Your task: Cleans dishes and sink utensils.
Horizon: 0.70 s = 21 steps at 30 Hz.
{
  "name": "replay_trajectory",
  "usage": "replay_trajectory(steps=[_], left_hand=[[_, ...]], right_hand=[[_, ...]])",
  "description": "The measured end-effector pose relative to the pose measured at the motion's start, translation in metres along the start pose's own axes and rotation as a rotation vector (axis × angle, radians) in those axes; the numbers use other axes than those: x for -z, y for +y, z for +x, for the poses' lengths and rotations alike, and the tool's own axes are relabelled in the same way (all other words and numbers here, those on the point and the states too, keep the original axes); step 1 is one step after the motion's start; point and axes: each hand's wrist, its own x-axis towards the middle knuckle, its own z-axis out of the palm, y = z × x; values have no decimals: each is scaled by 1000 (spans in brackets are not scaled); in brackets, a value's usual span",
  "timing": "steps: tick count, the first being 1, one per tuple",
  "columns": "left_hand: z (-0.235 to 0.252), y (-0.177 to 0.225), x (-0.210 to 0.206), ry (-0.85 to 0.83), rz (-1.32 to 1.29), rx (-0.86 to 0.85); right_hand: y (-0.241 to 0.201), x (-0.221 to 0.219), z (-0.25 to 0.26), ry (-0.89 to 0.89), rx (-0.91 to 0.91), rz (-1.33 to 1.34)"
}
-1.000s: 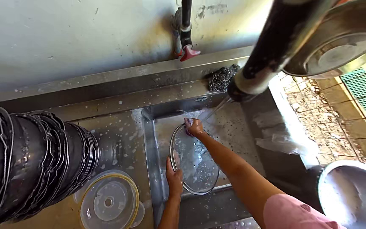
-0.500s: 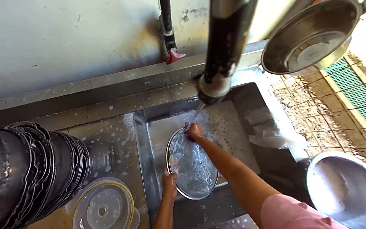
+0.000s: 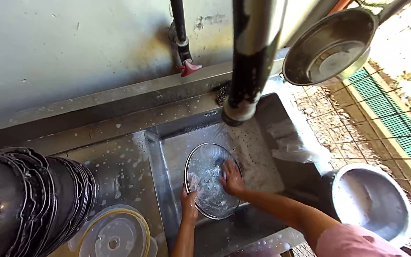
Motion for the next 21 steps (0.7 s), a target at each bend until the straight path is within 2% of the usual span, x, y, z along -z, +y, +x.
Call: replay_trajectory(steps=[2,3,5,6,8,10,11,13,15,17,18,19,21], left_hand=[[-5,1,-2,-17,-3,31],[-8,1,-3,-30,14,36],[-11,5,-4,-46,45,17],[-11,7,-5,-58,37,7],[-10,4,-5,-78,-12,4],[-10,1,-5,-61,-54,7],[-8,1,-6,-47,-65,16],[-6,1,-7,-42,-90,41],[-8,0,-7,-37,-35,43],[-13,0,-6,-40,67,-9],[-14,1,-5,-40,91,-40],[-14,2,-6,-39,93,-64],[-20,7,-12,-34,74,-85]], right_hand=[[-44,-10,-38,-87,127,100],[-61,-15,-37,-59,227,151],[-75,-11,3,90,398,191],[-70,-3,30,162,394,163],[-40,10,71,235,165,81],[-7,4,68,258,-93,34],[-3,0,51,240,-153,23],[-28,-6,2,112,-100,71],[-71,-10,-25,23,136,174],[-86,-13,0,166,359,220],[-81,-10,23,265,340,186],[-67,-3,47,317,239,150],[-23,12,71,289,-38,97]])
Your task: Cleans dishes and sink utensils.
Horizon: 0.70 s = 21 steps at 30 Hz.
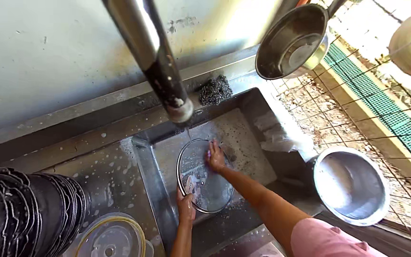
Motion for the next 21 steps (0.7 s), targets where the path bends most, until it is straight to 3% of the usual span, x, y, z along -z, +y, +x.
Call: replay_trajectory(steps=[3,6,11,14,16,18,21], left_hand=[[-14,14,-9,0,112,-85],[-33,39,-11,-59,364,-224],[-76,124,11,-148,776,-589],[-115,172,33,-94,844,-697],[-135,198,56,-26,743,-614],[-146,212,81,15,473,-468],[-162,215,117,168,115,-328]], right_hand=[[33,30,-20,-226,-211,-89],[3,83,-50,-425,-236,-86],[-29,202,-102,-50,-170,148],[-10,282,-144,217,-70,95],[15,327,-170,334,-99,16],[45,358,-189,389,-189,-48],[64,365,-200,419,-233,-114]])
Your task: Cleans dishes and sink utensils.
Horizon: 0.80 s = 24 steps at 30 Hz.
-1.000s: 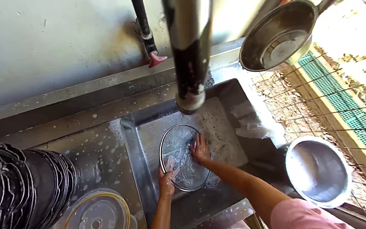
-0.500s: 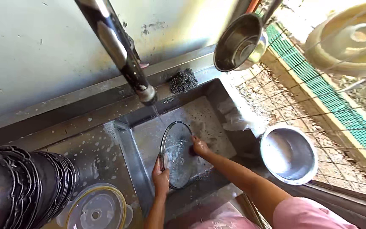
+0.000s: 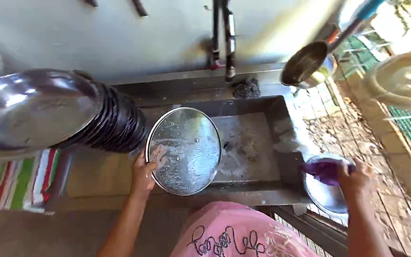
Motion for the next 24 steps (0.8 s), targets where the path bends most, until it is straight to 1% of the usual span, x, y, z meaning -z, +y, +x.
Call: replay_trajectory(steps=[1,2,3,5,6,7,8,9,11,13,14,15,17,18,19,20,22,24], left_hand=[[-4,-3,9,95,-48,44],[-7,-8,17,173,-95,91],[-9,-16,24,221,-143,136],[-14,-32,32,241,-289,208],[-17,-39,34,202,-375,228],[-19,-46,32,177,-438,248],[-21,-53,28,170,-481,271],[-22,-60,24,178,-509,299],[-21,-68,17,171,-522,354],[-20,-73,20,125,-441,371],[-21,-75,28,92,-330,342],[-22,-79,40,85,-166,280],[-14,-103,78,166,267,128],[-5,-116,96,228,433,127],[4,-126,109,265,538,182],[14,-135,117,265,605,263],[30,-142,121,228,660,386],[36,-140,132,236,665,378]], right_hand=[[-13,-5,-3,1,59,44],[-35,-14,-8,-41,101,146],[-65,-28,-18,-159,88,323],[-133,-64,-40,-581,-93,725],[-167,-81,-50,-806,-170,852],[-195,-98,-58,-991,-205,905],[-219,-115,-63,-1115,-223,910],[-237,-129,-67,-1167,-241,894],[-259,-149,-67,-1147,-246,871],[-263,-155,-59,-1127,-218,866],[-263,-153,-56,-1123,-208,864],[-262,-148,-54,-1133,-209,863],[-263,-137,-55,-1144,-221,844],[-265,-131,-56,-1138,-215,828],[-268,-124,-58,-1132,-201,805],[-273,-118,-61,-1128,-185,785],[-285,-109,-66,-1141,-151,743],[-298,-104,-73,-1167,-135,708]])
